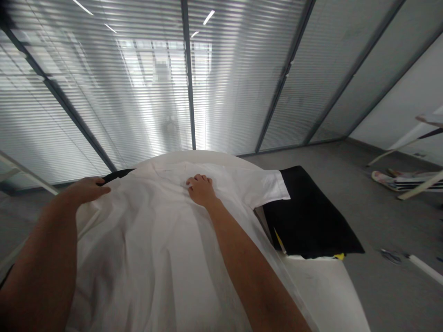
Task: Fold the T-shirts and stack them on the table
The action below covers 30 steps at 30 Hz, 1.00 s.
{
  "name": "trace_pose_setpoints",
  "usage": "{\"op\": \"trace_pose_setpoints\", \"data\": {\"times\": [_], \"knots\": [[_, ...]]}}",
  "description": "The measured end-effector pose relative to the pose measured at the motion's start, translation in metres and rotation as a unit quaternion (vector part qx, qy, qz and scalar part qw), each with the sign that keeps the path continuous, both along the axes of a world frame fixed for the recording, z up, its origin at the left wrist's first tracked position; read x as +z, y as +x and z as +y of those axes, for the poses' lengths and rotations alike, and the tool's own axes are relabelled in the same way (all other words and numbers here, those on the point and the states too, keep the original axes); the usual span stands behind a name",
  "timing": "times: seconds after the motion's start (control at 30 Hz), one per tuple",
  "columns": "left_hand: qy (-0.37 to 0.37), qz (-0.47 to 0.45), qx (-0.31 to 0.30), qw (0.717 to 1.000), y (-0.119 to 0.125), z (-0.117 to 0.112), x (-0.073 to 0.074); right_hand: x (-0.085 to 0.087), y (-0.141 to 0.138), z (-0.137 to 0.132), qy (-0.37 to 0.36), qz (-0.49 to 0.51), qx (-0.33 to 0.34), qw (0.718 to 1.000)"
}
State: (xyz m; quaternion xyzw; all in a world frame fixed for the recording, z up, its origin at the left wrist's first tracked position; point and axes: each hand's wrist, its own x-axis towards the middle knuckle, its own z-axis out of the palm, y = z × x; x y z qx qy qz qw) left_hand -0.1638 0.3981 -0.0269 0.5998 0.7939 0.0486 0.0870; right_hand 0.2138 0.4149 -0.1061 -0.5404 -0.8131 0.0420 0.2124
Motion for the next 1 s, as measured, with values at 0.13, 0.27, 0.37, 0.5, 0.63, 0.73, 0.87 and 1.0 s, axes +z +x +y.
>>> {"op": "trace_pose_setpoints", "data": {"times": [0.13,0.27,0.37,0.5,0.63,0.73,0.87,1.0], "knots": [[-0.036,0.011,0.010,0.999,0.002,-0.007,0.010,0.000,0.000,0.000,0.004,0.001,-0.005,1.000],[-0.073,-0.023,-0.007,0.997,0.016,-0.009,0.003,0.000,-0.001,0.001,0.001,-0.006,-0.004,1.000],[-0.049,-0.007,-0.009,0.999,0.013,-0.006,-0.004,0.000,-0.001,0.001,0.001,-0.009,-0.005,1.000],[-0.012,0.017,0.041,0.999,-0.002,-0.004,0.000,0.000,-0.001,0.000,0.002,-0.009,-0.001,1.000],[0.067,0.025,0.133,0.989,-0.009,-0.015,0.016,0.001,-0.001,-0.001,0.000,-0.009,-0.003,1.000],[0.186,0.016,0.226,0.956,-0.006,-0.028,0.027,0.002,-0.001,-0.001,-0.004,-0.011,-0.005,1.000],[0.278,-0.015,0.293,0.915,-0.006,-0.039,0.034,0.003,-0.001,-0.001,-0.006,-0.011,-0.006,1.000],[0.223,-0.034,0.293,0.929,-0.014,-0.042,0.039,0.004,-0.001,-0.002,-0.011,-0.012,-0.009,1.000]]}}
